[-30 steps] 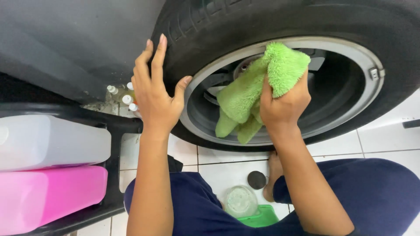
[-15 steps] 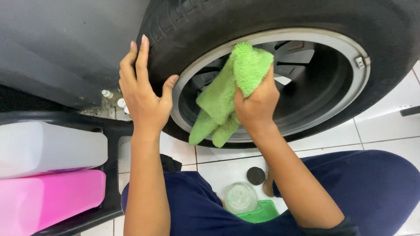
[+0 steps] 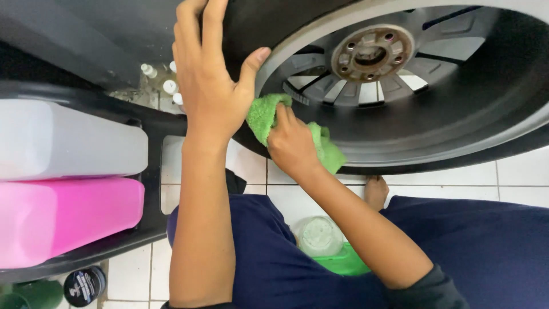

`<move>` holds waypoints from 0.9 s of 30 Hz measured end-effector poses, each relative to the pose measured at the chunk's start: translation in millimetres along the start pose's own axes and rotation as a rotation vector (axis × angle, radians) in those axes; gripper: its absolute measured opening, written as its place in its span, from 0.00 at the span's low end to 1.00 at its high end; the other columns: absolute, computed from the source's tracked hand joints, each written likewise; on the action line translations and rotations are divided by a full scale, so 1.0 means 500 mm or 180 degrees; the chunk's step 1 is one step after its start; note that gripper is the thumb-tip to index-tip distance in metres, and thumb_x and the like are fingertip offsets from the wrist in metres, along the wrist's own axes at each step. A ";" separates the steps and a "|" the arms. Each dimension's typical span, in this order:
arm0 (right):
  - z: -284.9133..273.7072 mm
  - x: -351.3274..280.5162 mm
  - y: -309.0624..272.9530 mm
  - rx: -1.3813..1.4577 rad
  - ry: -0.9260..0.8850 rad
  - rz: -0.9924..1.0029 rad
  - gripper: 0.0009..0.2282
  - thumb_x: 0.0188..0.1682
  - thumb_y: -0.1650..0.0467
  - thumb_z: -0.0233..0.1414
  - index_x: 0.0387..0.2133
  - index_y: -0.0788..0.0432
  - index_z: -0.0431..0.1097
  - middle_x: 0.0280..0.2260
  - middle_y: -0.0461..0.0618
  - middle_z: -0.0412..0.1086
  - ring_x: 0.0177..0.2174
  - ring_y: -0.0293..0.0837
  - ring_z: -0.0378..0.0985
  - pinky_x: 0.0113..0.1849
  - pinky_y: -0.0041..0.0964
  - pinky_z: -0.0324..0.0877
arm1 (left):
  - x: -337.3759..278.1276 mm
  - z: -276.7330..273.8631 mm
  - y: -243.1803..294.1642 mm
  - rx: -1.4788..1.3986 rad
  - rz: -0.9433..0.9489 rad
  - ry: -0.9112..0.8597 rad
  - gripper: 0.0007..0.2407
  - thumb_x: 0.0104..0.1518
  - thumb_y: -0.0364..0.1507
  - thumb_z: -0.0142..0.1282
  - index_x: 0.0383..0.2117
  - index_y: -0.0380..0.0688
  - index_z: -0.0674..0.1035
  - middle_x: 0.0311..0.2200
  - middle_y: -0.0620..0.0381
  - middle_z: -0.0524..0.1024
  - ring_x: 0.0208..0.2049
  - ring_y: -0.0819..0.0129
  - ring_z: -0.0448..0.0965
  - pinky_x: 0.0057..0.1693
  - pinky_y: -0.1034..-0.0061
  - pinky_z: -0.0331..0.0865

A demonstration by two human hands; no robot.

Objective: The person sits on the floor and wipes a car wheel with a green cloth. They clean the inner rim and spokes, moving the cloth around the wheel surface while holding the tire with the other hand.

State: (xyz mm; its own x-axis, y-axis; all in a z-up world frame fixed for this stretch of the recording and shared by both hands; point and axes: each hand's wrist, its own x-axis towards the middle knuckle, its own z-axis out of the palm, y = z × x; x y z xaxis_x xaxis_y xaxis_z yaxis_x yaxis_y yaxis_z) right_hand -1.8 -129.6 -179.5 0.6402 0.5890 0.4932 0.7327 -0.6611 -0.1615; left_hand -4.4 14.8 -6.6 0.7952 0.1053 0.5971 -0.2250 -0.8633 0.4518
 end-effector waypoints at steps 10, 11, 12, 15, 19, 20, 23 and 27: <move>0.031 -0.075 0.009 -0.0167 -0.0377 -0.0356 0.03 0.25 0.78 0.50 0.09 0.65 0.61 0.38 0.63 0.63 0.31 0.56 0.67 0.18 0.42 0.60 | -0.001 0.011 -0.030 0.0222 0.0046 0.0009 0.20 0.67 0.41 0.60 0.55 0.42 0.68 0.55 0.47 0.65 0.53 0.47 0.68 0.53 0.59 0.64; 0.012 -0.066 0.014 -0.0169 -0.0372 -0.0355 0.03 0.25 0.78 0.50 0.09 0.65 0.61 0.38 0.63 0.63 0.31 0.56 0.67 0.18 0.42 0.60 | 0.000 0.004 -0.027 0.0222 0.0052 0.0011 0.20 0.67 0.41 0.60 0.55 0.42 0.68 0.55 0.47 0.65 0.53 0.47 0.68 0.53 0.59 0.64; -0.007 -0.056 0.018 0.0237 -0.0394 0.0130 0.10 0.35 0.73 0.51 0.31 0.60 0.62 0.43 0.63 0.62 0.35 0.63 0.69 0.24 0.53 0.65 | 0.001 -0.002 -0.024 0.0176 0.0085 -0.0029 0.18 0.67 0.37 0.59 0.54 0.42 0.68 0.52 0.47 0.65 0.51 0.48 0.67 0.49 0.60 0.63; -0.076 -0.010 0.041 0.0603 0.0298 0.0523 0.20 0.47 0.67 0.52 0.53 0.60 0.63 0.51 0.67 0.60 0.43 0.71 0.72 0.35 0.61 0.72 | 0.003 -0.007 -0.020 0.0133 0.0132 -0.0077 0.15 0.67 0.33 0.58 0.53 0.42 0.69 0.49 0.47 0.66 0.48 0.48 0.67 0.45 0.61 0.60; -0.155 0.077 0.034 0.0202 0.0860 0.0627 0.16 0.54 0.70 0.48 0.53 0.66 0.65 0.56 0.71 0.54 0.43 0.75 0.74 0.29 0.59 0.69 | -0.001 -0.013 -0.007 0.0161 -0.0027 -0.0244 0.16 0.70 0.34 0.52 0.60 0.47 0.66 0.59 0.47 0.62 0.58 0.48 0.66 0.50 0.62 0.61; -0.148 0.079 0.032 0.0190 0.0870 0.0625 0.16 0.54 0.70 0.48 0.53 0.66 0.65 0.56 0.71 0.54 0.43 0.75 0.74 0.29 0.59 0.69 | 0.001 -0.010 -0.008 0.0154 -0.0016 -0.0235 0.16 0.70 0.34 0.52 0.60 0.47 0.66 0.59 0.47 0.62 0.58 0.48 0.66 0.50 0.62 0.61; -0.121 0.075 0.014 0.0321 0.0624 0.0658 0.22 0.51 0.69 0.49 0.57 0.67 0.54 0.51 0.66 0.59 0.45 0.70 0.70 0.35 0.55 0.70 | -0.002 -0.005 -0.014 0.0173 0.0006 -0.0146 0.16 0.70 0.33 0.53 0.59 0.45 0.67 0.58 0.46 0.62 0.56 0.47 0.66 0.50 0.61 0.61; -0.052 0.041 0.000 -0.0034 0.0287 0.0223 0.08 0.41 0.75 0.46 0.32 0.70 0.62 0.36 0.62 0.60 0.32 0.60 0.64 0.24 0.50 0.62 | -0.003 -0.006 -0.013 0.0116 0.0131 -0.0044 0.14 0.69 0.34 0.51 0.55 0.42 0.69 0.51 0.47 0.66 0.50 0.49 0.67 0.47 0.62 0.60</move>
State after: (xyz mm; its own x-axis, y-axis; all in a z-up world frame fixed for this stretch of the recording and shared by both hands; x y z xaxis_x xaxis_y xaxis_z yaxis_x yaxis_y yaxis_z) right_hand 5.3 -129.5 -147.2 0.6660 0.4974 0.5560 0.6841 -0.7044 -0.1893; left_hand -6.0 21.7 -8.5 0.7936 0.0626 0.6052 -0.2372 -0.8842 0.4025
